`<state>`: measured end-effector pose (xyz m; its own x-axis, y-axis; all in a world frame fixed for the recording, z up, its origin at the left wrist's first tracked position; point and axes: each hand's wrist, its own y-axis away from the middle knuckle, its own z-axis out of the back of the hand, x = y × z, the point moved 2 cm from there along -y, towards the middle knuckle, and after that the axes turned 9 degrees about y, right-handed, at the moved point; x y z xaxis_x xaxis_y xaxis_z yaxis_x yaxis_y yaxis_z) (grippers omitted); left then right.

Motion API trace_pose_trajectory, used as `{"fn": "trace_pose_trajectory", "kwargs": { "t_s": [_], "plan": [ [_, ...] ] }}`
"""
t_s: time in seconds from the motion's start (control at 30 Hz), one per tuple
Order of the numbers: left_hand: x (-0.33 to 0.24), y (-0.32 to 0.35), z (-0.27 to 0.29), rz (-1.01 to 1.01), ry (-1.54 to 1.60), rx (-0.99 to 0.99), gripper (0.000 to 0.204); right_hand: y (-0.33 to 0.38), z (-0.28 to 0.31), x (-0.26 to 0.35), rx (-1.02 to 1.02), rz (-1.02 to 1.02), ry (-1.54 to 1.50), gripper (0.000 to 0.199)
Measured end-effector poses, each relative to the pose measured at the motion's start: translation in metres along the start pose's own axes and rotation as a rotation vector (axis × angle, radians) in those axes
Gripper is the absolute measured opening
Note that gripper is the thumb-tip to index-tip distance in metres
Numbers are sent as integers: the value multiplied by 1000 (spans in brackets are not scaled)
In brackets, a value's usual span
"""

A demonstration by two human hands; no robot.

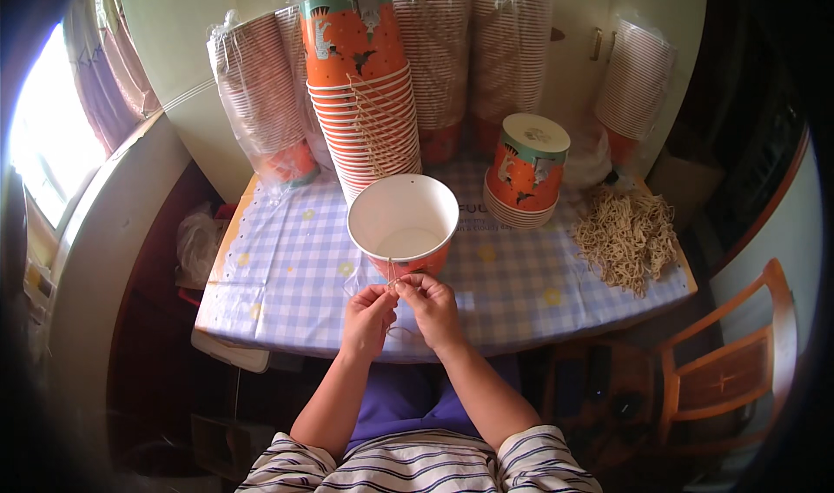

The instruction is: Preparing paper buckets by threading handle strings and stacking them.

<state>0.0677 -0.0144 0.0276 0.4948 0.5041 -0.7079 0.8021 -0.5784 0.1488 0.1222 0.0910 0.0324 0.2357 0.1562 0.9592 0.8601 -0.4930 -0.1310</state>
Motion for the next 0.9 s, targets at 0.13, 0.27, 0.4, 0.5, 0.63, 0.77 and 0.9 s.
{"fn": "trace_pose_trajectory", "kwargs": {
  "t_s": [0.13, 0.27, 0.4, 0.5, 0.63, 0.77, 0.9],
  "plan": [
    [-4, 4, -6, -405, -252, -48, 10, 1, 0, 3, 2, -72, -58, 13],
    [-4, 5, 3, -888, -716, -19, 28, -2, 3, -5, 16, -150, -115, 12],
    [-7, 10, -2, -1007, -894, 44, 30, 0, -1, -3, 20, -165, -131, 13],
    [-2, 10, 2, -920, -786, -17, 24, 1, -1, -3, 23, -198, -152, 13],
    [-3, 9, 2, -972, -698, -39, 20, 2, -2, 1, 23, -224, -191, 12],
    [-6, 8, -2, -1079, -830, 53, 24, 1, 0, -3, 37, -212, -218, 12],
    [-10, 15, -8, -964, -811, 71, 27, 2, -1, -2, 33, -228, -211, 12]
  ]
}}
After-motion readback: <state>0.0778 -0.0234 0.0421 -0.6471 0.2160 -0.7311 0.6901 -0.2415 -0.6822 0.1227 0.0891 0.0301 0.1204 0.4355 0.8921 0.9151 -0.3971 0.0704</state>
